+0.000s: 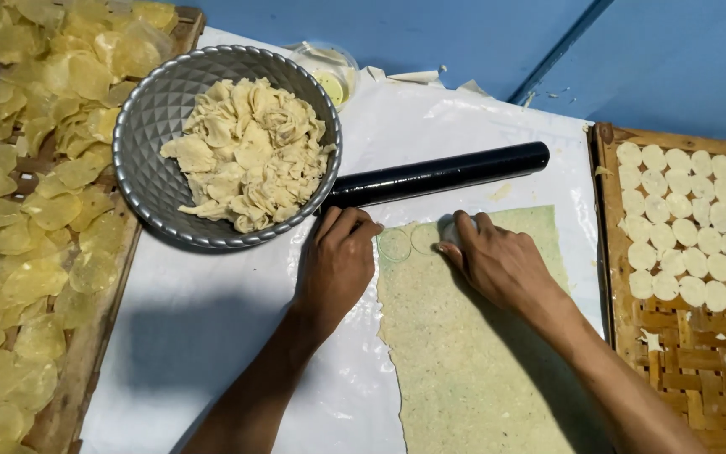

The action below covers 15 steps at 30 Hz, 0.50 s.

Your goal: Flattening dough with a rolling pin and cutting out circular shapes using a mold.

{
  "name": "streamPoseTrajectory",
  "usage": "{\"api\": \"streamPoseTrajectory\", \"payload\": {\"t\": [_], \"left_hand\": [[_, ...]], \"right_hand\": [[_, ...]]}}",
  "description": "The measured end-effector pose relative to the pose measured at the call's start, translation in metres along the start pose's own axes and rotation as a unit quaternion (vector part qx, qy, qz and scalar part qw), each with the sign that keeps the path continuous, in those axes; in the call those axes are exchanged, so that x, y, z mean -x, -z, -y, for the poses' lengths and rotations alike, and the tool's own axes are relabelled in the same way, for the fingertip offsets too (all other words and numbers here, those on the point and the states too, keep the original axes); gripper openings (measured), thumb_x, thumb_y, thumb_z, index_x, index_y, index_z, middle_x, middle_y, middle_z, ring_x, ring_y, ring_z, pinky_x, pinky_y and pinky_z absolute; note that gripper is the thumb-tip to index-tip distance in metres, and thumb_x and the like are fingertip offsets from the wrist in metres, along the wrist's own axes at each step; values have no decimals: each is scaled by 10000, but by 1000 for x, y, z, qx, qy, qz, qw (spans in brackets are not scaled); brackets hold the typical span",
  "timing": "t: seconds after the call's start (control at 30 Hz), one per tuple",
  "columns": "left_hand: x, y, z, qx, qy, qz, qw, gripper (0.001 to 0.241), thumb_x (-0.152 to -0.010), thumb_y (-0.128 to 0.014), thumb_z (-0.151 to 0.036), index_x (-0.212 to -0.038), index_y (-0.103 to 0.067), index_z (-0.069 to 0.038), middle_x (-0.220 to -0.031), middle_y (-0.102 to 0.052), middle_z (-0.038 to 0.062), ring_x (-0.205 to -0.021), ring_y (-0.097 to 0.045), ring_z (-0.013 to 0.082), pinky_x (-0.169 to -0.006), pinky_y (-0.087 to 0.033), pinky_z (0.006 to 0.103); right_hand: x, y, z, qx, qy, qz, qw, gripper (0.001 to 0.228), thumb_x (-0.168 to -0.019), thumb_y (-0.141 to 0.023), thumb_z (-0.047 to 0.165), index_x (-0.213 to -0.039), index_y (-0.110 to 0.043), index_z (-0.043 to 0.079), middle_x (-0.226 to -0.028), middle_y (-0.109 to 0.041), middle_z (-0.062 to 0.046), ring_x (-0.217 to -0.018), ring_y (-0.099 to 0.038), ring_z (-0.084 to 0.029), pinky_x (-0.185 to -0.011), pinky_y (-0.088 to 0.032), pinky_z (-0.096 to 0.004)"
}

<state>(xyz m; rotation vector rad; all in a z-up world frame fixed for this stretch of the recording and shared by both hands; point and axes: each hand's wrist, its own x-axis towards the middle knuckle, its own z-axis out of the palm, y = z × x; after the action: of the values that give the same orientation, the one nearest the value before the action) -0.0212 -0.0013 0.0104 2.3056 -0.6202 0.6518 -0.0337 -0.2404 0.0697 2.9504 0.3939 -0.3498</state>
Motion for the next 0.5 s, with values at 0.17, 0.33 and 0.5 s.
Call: {"api": "streamPoseTrajectory", "payload": {"t": [0.17,0.33,0.5], "left_hand": [[-3,6,-5,7,1,8,1000,203,-865,-655,67,-930,-759,-95,-886,-628,50,-879,-653,254,-801,-538,351],[-2,2,-4,17,-4,15,1000,208,-854,-652,79,-937,-757,-81,-889,-624,57,-867,-646,260,-791,-540,356],[-3,6,-6,20,1,7,1000,211,-864,-631,77,-908,-763,-83,-858,-631,46,-838,-657,241,-779,-549,343]], "right_hand": [[2,1,11,3,-41,-9,999,435,-1089,-288,461,-1277,-420,92,-992,-629,-189,-802,-758,-452,-686,-597,-557],[3,9,12,-13,-42,-2,999,431,-1084,-313,458,-1279,-440,96,-1003,-648,-199,-827,-758,-474,-728,-587,-569],[15,15,-1,-173,-77,23,982,407,-1036,-377,394,-1331,-407,116,-1043,-684,-250,-919,-732,-538,-807,-557,-636]]}}
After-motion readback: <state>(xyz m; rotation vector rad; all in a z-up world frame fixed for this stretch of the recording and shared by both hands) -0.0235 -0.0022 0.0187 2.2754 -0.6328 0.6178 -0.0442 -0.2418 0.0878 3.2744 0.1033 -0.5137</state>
